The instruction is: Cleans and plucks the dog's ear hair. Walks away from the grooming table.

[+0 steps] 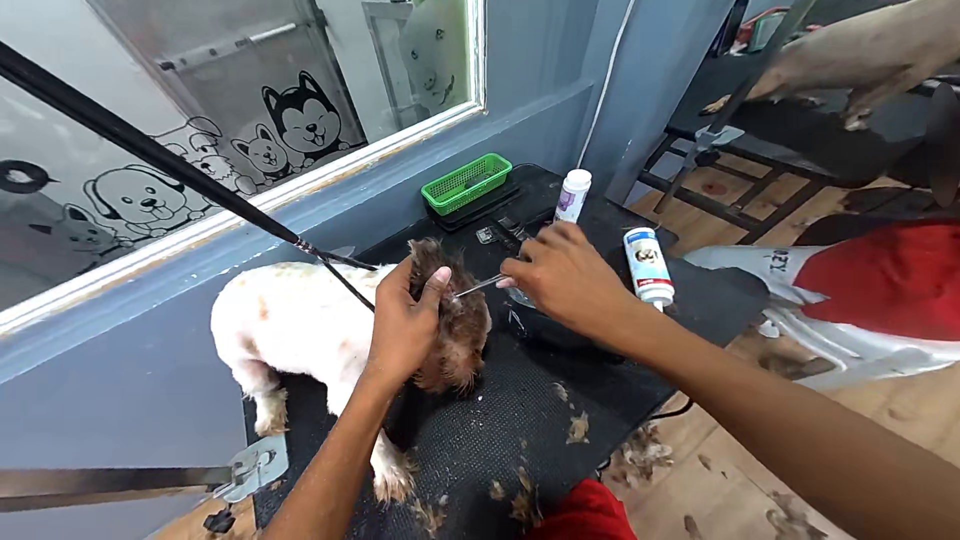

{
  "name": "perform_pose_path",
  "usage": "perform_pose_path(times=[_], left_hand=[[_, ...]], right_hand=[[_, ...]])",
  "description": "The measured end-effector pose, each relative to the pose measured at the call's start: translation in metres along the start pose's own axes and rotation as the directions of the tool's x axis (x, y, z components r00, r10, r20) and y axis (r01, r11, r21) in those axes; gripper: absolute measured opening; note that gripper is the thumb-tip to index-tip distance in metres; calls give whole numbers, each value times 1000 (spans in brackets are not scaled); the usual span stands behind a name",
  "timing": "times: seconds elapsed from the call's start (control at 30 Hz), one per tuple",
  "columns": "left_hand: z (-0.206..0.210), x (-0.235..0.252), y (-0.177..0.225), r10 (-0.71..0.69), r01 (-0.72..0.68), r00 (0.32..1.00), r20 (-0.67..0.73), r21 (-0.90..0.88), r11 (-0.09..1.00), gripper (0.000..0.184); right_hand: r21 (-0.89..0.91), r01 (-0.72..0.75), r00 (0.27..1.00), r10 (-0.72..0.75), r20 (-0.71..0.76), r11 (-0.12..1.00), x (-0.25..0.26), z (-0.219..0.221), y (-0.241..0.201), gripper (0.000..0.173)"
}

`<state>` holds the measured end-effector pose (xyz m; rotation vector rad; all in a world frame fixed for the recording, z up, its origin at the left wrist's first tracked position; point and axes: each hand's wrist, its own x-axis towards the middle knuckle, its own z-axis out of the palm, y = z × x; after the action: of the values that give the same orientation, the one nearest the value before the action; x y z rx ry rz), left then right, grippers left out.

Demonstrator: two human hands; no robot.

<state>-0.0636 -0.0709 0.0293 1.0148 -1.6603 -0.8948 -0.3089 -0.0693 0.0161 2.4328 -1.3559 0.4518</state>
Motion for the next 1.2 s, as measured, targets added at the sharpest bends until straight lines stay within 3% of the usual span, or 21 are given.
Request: perform_pose_path(times=[0.2, 0.33, 0.43, 0.6, 0.7, 0.9, 1.07, 1.13, 1.2], left_hand=[[1, -1, 1, 2, 1, 999, -39, 77, 997, 12], [-1, 3, 4, 1, 26, 993, -117, 224, 974, 10], [-8, 4, 6, 12, 28, 995, -99, 388, 921, 11], [-6, 4, 10, 67, -26, 997, -37, 654, 756, 22], [-4, 4, 9, 96, -60, 995, -13, 699, 712, 23], [-8, -2, 9, 111, -32, 991, -70, 688, 725, 20], [-7, -13, 17, 45, 19, 996, -74, 697, 717, 28], [-7, -15, 17, 47, 28, 995, -88, 698, 716, 30], [-5, -16, 17, 30, 56, 993, -113, 687, 725, 31]], right_hand=[[52, 40, 966, -52, 252, 998, 14, -1, -5, 37], [314, 100, 973, -158, 167, 944, 21, 20, 1, 20], [426, 139, 975, -199, 102, 894, 18, 35, 6, 20], [431, -22, 945, -122, 303, 902, 21, 31, -1, 27], [403, -83, 928, -77, 365, 912, 28, 26, -7, 22], [568, 81, 976, -180, 121, 819, 22, 44, -6, 18], [707, 192, 981, -128, -143, 681, 14, 72, -11, 29], [665, 219, 975, -145, -166, 714, 17, 72, -10, 28], [509, 215, 976, -192, -99, 833, 21, 60, -8, 29]])
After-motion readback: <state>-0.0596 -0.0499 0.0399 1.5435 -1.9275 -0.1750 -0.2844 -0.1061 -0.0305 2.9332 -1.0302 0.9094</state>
